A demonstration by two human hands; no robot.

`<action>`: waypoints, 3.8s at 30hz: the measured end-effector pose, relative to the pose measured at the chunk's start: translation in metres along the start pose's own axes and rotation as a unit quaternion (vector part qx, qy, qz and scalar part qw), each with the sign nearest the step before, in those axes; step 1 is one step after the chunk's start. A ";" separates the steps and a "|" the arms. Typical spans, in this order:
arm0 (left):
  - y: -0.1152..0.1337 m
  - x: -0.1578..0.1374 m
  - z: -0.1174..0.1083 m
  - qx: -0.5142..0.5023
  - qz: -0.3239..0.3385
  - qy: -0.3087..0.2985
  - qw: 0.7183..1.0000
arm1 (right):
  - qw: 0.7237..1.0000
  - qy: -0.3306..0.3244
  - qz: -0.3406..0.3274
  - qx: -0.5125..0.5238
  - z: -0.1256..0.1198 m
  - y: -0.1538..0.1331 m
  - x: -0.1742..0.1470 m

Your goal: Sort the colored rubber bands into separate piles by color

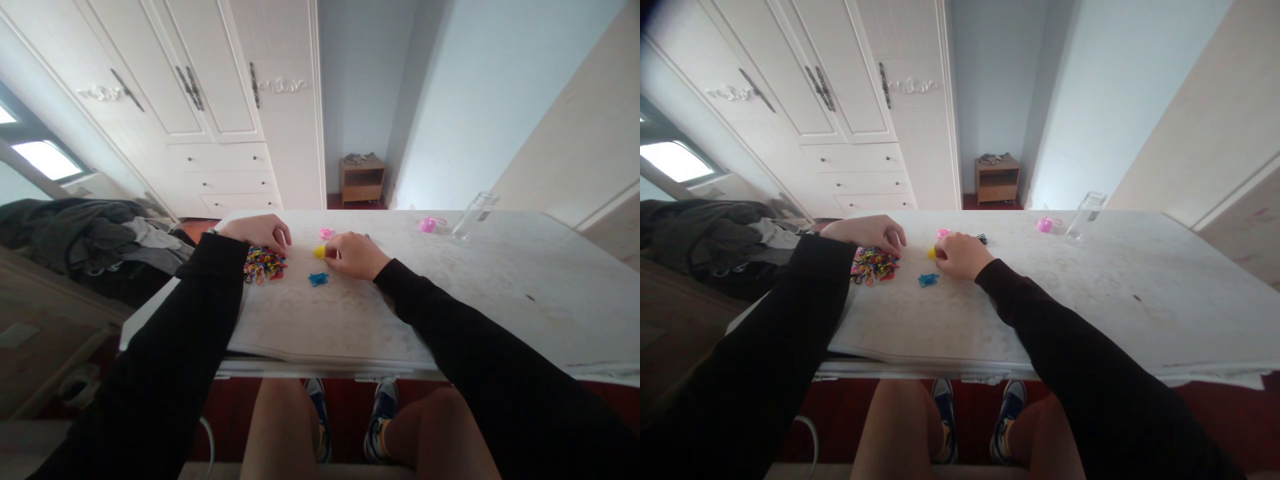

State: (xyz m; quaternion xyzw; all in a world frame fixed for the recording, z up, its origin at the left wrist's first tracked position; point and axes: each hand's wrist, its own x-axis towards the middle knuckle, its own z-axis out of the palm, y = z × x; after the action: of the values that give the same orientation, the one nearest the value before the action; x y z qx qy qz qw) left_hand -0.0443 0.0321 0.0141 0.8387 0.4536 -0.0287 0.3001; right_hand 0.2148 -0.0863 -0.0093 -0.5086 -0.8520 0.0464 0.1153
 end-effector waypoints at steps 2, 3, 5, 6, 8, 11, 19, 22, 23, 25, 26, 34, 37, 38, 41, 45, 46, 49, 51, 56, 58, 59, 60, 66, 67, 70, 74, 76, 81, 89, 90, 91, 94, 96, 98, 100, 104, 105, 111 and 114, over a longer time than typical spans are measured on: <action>0.001 -0.001 -0.001 0.012 -0.007 0.012 1.000 | 1.000 -0.001 -0.003 0.004 0.000 0.000 0.000; 0.001 -0.002 -0.001 0.015 -0.007 0.019 1.000 | 1.000 0.000 -0.004 0.007 0.001 0.000 0.000; 0.001 -0.002 -0.002 0.013 -0.001 0.033 0.999 | 1.000 -0.001 -0.005 0.009 0.002 0.000 0.001; 0.001 -0.003 -0.003 0.012 0.004 0.040 0.999 | 1.000 -0.002 -0.005 0.009 0.002 0.000 0.001; 0.001 -0.003 -0.004 0.011 0.019 0.050 0.999 | 1.000 -0.004 -0.004 0.009 0.003 0.001 0.001; 0.002 -0.004 -0.005 0.017 0.040 0.056 0.997 | 1.000 -0.005 -0.004 0.008 0.004 0.002 0.001; 0.004 -0.005 -0.003 0.020 0.039 0.080 0.996 | 1.000 -0.007 -0.007 0.002 0.005 0.001 0.002; 0.002 -0.004 -0.003 -0.003 0.034 0.063 0.997 | 1.000 -0.009 -0.007 0.004 0.006 0.001 0.002; 0.001 -0.004 -0.003 -0.009 0.035 0.058 0.998 | 1.000 -0.011 -0.009 0.006 0.006 0.001 0.002; -0.001 -0.003 -0.002 -0.018 0.036 0.052 0.998 | 1.000 -0.012 -0.012 0.010 0.006 0.001 0.002; -0.002 -0.002 -0.002 -0.024 0.036 0.049 0.998 | 1.000 -0.012 -0.013 0.011 0.006 0.001 0.002; -0.005 -0.002 -0.003 -0.023 0.041 0.067 0.997 | 1.000 -0.010 -0.010 0.010 0.007 -0.001 0.001; -0.004 -0.002 -0.003 -0.045 0.047 0.090 0.994 | 1.000 -0.013 -0.009 0.009 0.007 -0.002 0.001; -0.003 -0.002 -0.002 -0.053 0.047 0.097 0.993 | 1.000 -0.014 -0.010 0.009 0.007 -0.002 0.001; -0.002 0.000 -0.001 -0.071 0.053 0.106 0.990 | 1.000 -0.014 -0.012 0.007 0.007 -0.002 0.001; -0.002 0.001 0.002 -0.080 0.070 0.103 0.989 | 1.000 -0.011 -0.019 0.009 0.007 -0.002 0.002; -0.001 0.001 0.002 -0.080 0.073 0.103 0.989 | 1.000 -0.011 -0.020 0.010 0.007 -0.002 0.002; 0.002 0.001 0.003 -0.090 0.081 0.102 0.987 | 1.000 -0.006 -0.017 0.014 0.008 -0.001 0.002; 0.005 0.000 0.003 -0.107 0.093 0.111 0.984 | 1.000 -0.004 -0.015 0.018 0.008 -0.001 0.002; 0.007 0.000 0.002 -0.129 0.117 0.231 0.957 | 0.999 0.035 -0.011 0.036 0.004 -0.004 0.001; 0.003 0.003 0.001 -0.115 0.106 0.260 0.953 | 0.998 0.051 -0.003 0.039 0.001 -0.005 0.000; 0.001 0.004 0.001 -0.105 0.098 0.266 0.953 | 0.998 0.057 0.002 0.039 0.001 -0.006 0.000; -0.001 0.006 0.001 -0.096 0.090 0.268 0.954 | 0.997 0.061 0.006 0.040 0.000 -0.007 -0.001; -0.009 0.013 0.006 -0.051 0.042 0.243 0.968 | 0.996 0.071 0.004 0.046 0.002 -0.006 -0.002; -0.009 0.013 0.007 -0.042 0.041 0.239 0.969 | 0.996 0.070 0.003 0.046 0.002 -0.006 -0.002; -0.009 0.013 0.010 -0.027 0.043 0.224 0.973 | 0.997 0.069 0.000 0.047 0.002 -0.006 -0.001; -0.010 0.015 0.011 -0.013 0.045 0.215 0.976 | 0.997 0.061 -0.002 0.043 0.002 -0.006 -0.001; -0.011 0.015 0.011 -0.003 0.043 0.211 0.976 | 0.997 0.058 -0.004 0.043 0.002 -0.006 -0.001; -0.005 0.012 0.010 0.024 0.035 0.194 0.980 | 0.997 0.058 -0.011 0.052 0.004 -0.004 0.000; 0.003 0.008 0.009 -0.036 0.069 0.235 0.969 | 0.997 0.054 -0.004 0.051 0.003 -0.004 -0.001; 0.004 0.007 0.009 -0.064 0.076 0.238 0.966 | 0.997 0.054 -0.002 0.050 0.003 -0.005 -0.001; 0.007 0.007 0.010 -0.093 0.084 0.240 0.963 | 0.997 0.056 0.001 0.050 0.002 -0.005 -0.001; 0.015 0.006 0.015 -0.164 0.111 0.236 0.951 | 0.996 0.071 0.006 0.061 0.002 -0.006 -0.001; 0.020 0.007 0.019 -0.193 0.135 0.232 0.944 | 0.994 0.084 -0.001 0.075 0.003 -0.005 0.000; 0.022 0.009 0.021 -0.214 0.158 0.231 0.936 | 0.991 0.095 -0.015 0.091 0.005 -0.003 0.001; 0.023 0.012 0.023 -0.232 0.178 0.235 0.927 | 0.989 0.100 -0.037 0.106 0.007 0.000 0.002; 0.025 0.014 0.024 -0.257 0.204 0.229 0.917 | 0.980 0.105 -0.104 0.135 0.013 0.003 0.003; 0.025 0.014 0.024 -0.261 0.207 0.225 0.916 | 0.977 0.105 -0.120 0.141 0.014 0.004 0.003; 0.029 0.015 0.028 -0.273 0.218 0.213 0.912 | 0.970 0.089 -0.170 0.152 0.019 0.006 0.004; 0.029 0.016 0.029 -0.275 0.231 0.210 0.909 | 0.969 0.089 -0.172 0.154 0.020 0.006 0.005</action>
State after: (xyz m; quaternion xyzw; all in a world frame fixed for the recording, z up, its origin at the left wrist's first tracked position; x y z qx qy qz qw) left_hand -0.0054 0.0168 -0.0012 0.7907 0.2899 0.3444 0.4149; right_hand 0.2131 -0.0781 -0.0294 -0.3330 -0.8955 0.1111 0.2736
